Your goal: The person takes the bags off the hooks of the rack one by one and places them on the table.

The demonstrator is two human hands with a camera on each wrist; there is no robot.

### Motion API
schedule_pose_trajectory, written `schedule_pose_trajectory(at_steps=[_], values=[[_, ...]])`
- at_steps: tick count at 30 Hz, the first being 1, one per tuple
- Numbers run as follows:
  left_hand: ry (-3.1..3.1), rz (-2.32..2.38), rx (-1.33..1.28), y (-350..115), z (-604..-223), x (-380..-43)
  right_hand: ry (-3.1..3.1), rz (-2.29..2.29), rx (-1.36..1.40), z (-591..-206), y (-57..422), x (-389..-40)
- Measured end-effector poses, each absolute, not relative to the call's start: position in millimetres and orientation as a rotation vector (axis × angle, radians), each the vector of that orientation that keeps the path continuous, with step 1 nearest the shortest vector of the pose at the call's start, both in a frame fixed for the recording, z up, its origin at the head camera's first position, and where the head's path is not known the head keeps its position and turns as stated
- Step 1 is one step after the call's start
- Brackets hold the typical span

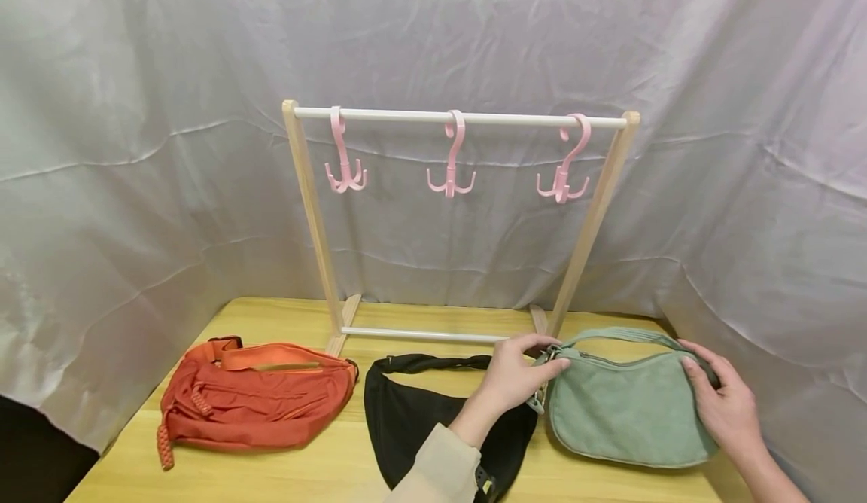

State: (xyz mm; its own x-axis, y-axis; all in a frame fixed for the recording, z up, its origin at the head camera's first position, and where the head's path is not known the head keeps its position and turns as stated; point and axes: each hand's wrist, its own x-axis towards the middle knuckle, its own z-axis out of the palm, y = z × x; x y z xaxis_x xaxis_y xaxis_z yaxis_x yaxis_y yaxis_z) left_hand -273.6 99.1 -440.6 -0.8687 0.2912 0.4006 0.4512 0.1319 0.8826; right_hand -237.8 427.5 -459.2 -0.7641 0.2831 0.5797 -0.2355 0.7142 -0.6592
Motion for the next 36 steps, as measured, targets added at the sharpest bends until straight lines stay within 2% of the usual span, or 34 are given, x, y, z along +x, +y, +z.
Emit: schedule_pose_trajectory(at_steps=[21,36], values=[[-2.259,-2.022,-0.606,135.0,-457.1,-274.9,-2.400,0.783,-0.052,-461.3,467.0,-251.0],[-2.280,-2.073,-0.394,156.2,-475.0,-285.4,-2.457,0.729,-0.071,-474.6,482.4,-256.5]])
